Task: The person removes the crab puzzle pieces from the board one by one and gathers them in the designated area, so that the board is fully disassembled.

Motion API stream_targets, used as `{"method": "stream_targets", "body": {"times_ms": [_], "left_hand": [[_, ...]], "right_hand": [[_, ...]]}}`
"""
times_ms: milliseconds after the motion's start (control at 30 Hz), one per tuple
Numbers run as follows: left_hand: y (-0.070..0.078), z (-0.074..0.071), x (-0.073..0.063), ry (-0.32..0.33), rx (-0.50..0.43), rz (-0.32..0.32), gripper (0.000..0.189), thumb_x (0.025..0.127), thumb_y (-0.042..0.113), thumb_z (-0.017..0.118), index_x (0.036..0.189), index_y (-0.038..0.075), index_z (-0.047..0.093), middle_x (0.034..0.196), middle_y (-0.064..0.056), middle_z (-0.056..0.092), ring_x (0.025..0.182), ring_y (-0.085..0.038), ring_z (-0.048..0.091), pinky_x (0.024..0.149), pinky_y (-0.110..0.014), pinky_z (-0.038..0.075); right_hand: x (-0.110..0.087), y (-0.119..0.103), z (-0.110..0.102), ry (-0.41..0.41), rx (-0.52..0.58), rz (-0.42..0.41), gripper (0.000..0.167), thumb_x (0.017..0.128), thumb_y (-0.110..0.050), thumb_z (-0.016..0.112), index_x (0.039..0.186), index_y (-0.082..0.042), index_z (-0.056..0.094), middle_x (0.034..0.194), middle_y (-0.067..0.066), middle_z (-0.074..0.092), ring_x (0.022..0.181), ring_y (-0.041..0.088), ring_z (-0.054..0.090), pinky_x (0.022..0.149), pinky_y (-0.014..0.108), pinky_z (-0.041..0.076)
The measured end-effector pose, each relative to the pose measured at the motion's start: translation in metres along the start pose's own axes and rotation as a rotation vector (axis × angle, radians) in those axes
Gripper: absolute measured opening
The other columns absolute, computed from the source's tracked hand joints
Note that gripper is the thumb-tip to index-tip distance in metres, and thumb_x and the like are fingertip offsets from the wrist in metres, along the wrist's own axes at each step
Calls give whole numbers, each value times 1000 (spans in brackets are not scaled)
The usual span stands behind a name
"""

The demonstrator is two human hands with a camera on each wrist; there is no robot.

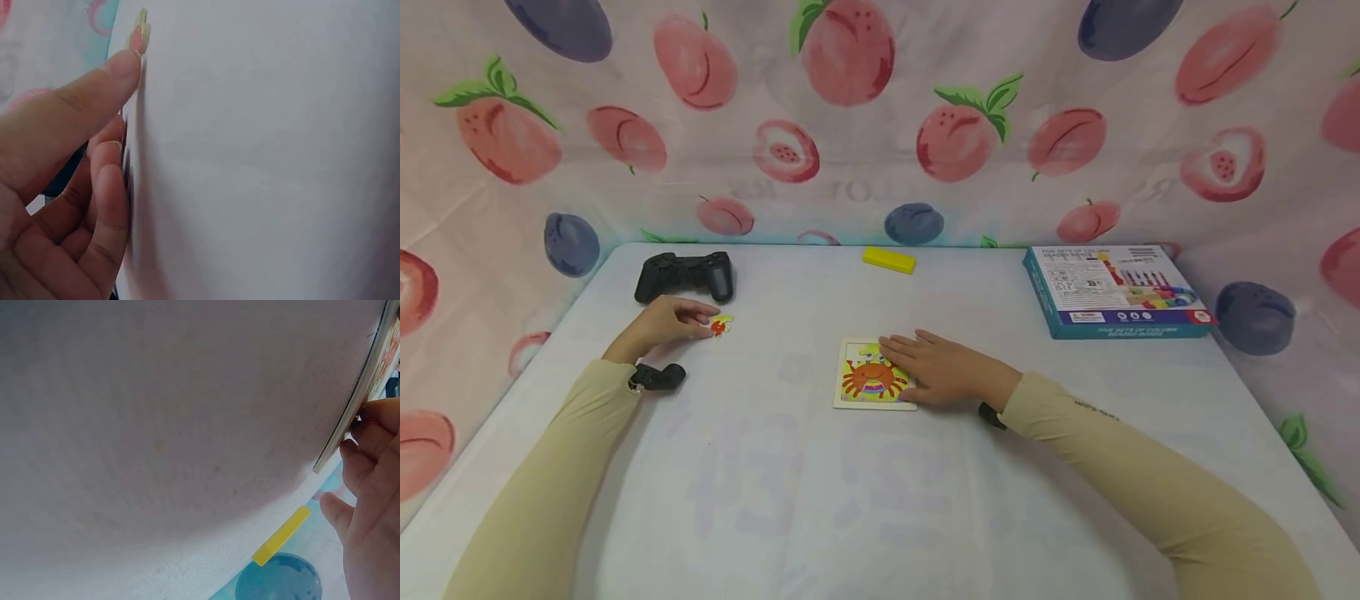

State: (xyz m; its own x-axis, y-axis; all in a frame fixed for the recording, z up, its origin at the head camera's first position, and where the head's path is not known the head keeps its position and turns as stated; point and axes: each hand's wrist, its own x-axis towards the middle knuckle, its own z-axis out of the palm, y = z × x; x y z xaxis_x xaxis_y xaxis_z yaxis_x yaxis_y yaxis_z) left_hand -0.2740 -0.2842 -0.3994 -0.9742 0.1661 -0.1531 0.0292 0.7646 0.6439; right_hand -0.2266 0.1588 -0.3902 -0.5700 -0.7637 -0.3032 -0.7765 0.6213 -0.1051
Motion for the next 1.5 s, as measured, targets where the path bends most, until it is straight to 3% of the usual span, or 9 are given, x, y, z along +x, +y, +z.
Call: {"method": "stream_targets", "body": {"times_ms": [100, 200, 333, 500, 733, 933, 1167, 1500], "left_hand": [[2, 1, -1, 13, -62, 25, 41, 78, 15, 76, 116, 2, 66, 93, -9, 68, 79, -6, 55, 69, -15, 43], [13, 7, -3, 4, -169, 77, 42, 79, 13, 75, 118, 0, 64, 99, -15, 68, 78, 0, 57, 69, -13, 46], [42, 24, -4, -25, -284, 143, 42, 81, 10, 72, 121, -1, 61, 110, -23, 64, 83, -1, 59, 72, -13, 48], [79, 55, 0, -50, -327, 215, 42, 80, 12, 74, 119, 2, 63, 111, -21, 65, 90, -10, 61, 77, -15, 48], [120, 100, 8, -146, -243, 271, 40, 77, 11, 76, 115, 3, 66, 106, -13, 68, 91, -17, 60, 83, -25, 50], [145, 125, 14, -227, -131, 293, 38, 76, 12, 78, 111, 3, 68, 100, -10, 68, 83, -13, 58, 75, -19, 49], [159, 132, 16, -235, -18, 232, 31, 75, 12, 79, 105, 5, 71, 93, -5, 68, 78, -13, 54, 70, -17, 45], [169, 139, 17, -221, 40, 182, 22, 75, 14, 78, 95, 5, 73, 86, -5, 67, 76, -13, 53, 68, -18, 43]], "right_hand": [[0, 1, 0, -1, -1, -4, 76, 94, -49, 45, 151, -11, 14, 159, 4, 14, 146, 23, 15, 117, 47, 14], [1, 2, 1, -4, -6, 1, 76, 94, -50, 45, 151, -12, 14, 159, 4, 13, 146, 23, 15, 117, 47, 14], [1, 4, 2, 1, -14, 0, 76, 94, -51, 45, 151, -12, 14, 159, 4, 13, 146, 23, 16, 117, 47, 15], [1, 6, 3, 11, -8, -6, 75, 94, -51, 44, 151, -12, 14, 159, 4, 13, 146, 22, 16, 117, 47, 15], [1, 4, 2, -13, 18, 13, 77, 93, -52, 45, 152, -14, 12, 159, 2, 12, 147, 22, 14, 117, 48, 13], [-1, 4, 0, -1, 41, 14, 78, 93, -52, 47, 151, -12, 14, 159, 4, 12, 146, 24, 15, 117, 49, 14], [-3, 9, 2, 25, 57, 63, 84, 90, -53, 51, 151, -8, 15, 159, 7, 11, 146, 25, 15, 117, 50, 14], [-5, 13, 5, 21, 88, 69, 84, 89, -53, 53, 151, -9, 16, 159, 6, 13, 146, 25, 17, 117, 49, 15]]}}
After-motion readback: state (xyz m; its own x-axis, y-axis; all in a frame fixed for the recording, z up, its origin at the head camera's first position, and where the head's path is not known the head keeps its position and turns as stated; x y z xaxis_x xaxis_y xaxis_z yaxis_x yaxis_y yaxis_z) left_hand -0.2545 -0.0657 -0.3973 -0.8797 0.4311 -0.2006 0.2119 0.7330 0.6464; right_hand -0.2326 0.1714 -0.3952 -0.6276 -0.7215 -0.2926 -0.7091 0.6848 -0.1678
